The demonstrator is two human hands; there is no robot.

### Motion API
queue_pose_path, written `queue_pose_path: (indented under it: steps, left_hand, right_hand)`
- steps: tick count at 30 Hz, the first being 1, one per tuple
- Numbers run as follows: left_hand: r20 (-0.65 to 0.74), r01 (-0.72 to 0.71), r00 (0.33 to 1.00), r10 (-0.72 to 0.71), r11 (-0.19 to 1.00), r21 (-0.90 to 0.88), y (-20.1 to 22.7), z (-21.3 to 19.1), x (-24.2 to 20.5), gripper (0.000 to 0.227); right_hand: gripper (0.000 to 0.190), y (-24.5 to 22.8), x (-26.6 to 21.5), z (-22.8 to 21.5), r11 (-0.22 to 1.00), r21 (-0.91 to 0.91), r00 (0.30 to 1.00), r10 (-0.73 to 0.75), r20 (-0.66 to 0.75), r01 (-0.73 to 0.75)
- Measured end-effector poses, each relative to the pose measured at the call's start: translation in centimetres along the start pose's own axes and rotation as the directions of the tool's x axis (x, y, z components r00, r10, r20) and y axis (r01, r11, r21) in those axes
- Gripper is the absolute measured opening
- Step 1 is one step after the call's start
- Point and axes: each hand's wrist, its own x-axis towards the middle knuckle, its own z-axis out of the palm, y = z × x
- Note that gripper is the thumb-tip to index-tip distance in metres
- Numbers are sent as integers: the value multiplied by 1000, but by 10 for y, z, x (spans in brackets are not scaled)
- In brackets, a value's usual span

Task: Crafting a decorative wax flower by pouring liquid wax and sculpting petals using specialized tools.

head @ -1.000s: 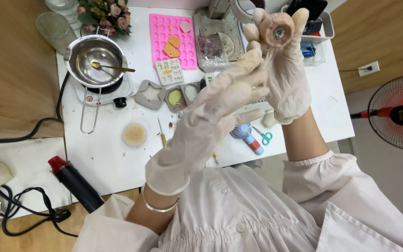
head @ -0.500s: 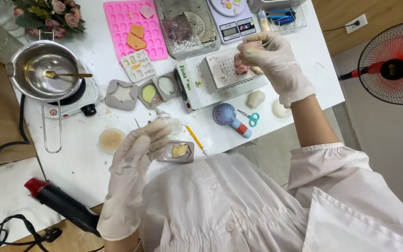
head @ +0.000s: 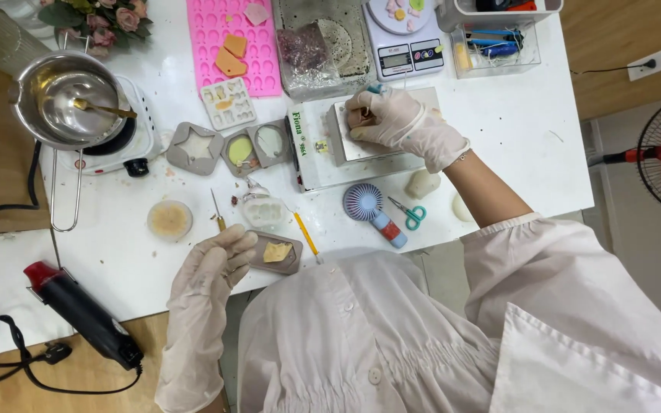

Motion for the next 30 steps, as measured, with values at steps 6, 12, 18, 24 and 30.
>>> queue_pose_path:
  steps: [6, 12, 18, 24, 30]
  left_hand:
    - [-46, 17, 999, -19, 999, -33, -21, 22, -3, 41]
    - [-16, -211, 975, 223, 944, 255, -33, 63, 13, 53]
    - [443, -683, 697, 564, 334, 650, -1, 132, 88, 101]
    - [725, -771, 636, 263, 172, 614, 61, 175, 164, 118]
    - [777, -760, 628, 24, 234, 607, 77, 192, 180, 69]
  right_hand:
    - [67, -9, 4, -20, 988, 134, 988, 54, 146, -74]
    - [68, -38, -49, -83, 883, 396, 961, 275, -3, -252]
    - [41, -43, -138, -78, 477, 842, 690, 698, -191, -250]
    - [33, -36, -182, -49, 450, 731, 629, 776, -35, -514]
    - [34, -30, -197, -31, 478, 656, 646, 763, 18, -583]
